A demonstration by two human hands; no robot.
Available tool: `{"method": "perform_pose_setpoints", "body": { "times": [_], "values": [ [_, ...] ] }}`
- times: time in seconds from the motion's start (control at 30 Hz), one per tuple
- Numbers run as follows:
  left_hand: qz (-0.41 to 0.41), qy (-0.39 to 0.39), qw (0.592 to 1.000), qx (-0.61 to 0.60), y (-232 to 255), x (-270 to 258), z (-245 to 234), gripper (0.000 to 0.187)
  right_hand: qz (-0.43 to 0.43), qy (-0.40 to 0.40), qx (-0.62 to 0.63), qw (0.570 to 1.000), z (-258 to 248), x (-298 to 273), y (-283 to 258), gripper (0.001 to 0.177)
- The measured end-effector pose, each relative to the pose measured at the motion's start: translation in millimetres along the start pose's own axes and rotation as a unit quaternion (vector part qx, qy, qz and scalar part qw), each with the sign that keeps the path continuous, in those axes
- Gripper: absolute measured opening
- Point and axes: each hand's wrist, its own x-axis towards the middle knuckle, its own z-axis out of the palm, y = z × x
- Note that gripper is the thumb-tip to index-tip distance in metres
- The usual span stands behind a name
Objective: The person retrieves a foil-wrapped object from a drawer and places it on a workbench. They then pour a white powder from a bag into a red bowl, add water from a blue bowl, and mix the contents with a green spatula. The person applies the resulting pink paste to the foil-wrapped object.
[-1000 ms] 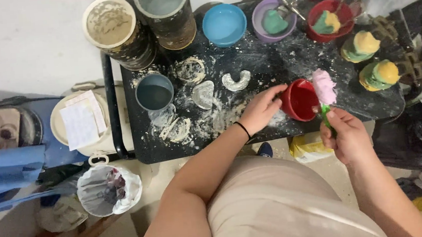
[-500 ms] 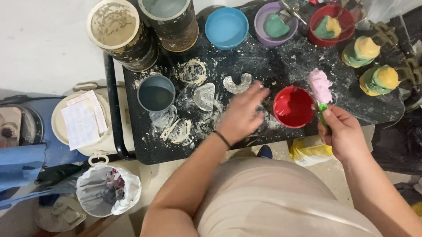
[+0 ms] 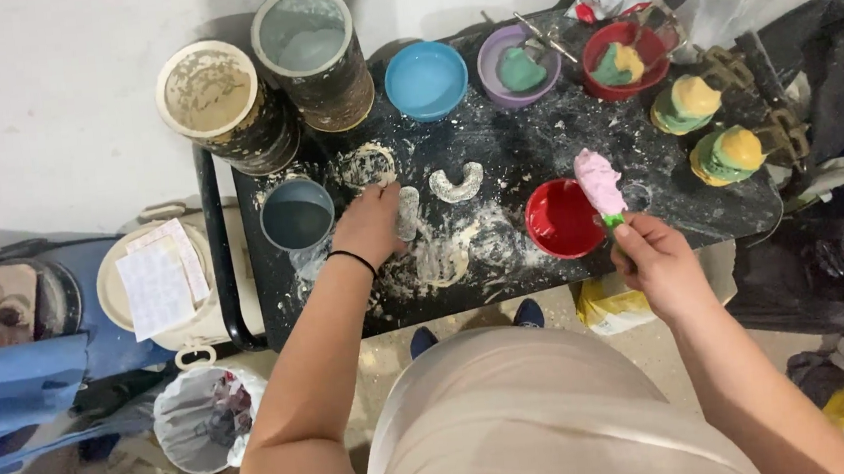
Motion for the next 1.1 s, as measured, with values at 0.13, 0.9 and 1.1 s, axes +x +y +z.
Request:
{"method": "perform_pose_setpoints", "body": {
  "times": [0.13,0.9,1.1],
  "values": [
    [-0.019,0.007,0.998,-0.054,15,-16,-19,0.098,-0.001,-0.009,-0.002,1.000,7,-9,-12,0.016],
    [0.206,0.132,0.674,-0.697,172,-47,-25,0.107,-0.489,0.034,-0.220,0.843,51,-10,-17,0.052],
    [0.224,0.158,0.674,-0.686,152,-42,-36,0.108,-0.465,0.020,-0.254,0.848,29,-4,5,0.047]
  ]
}}
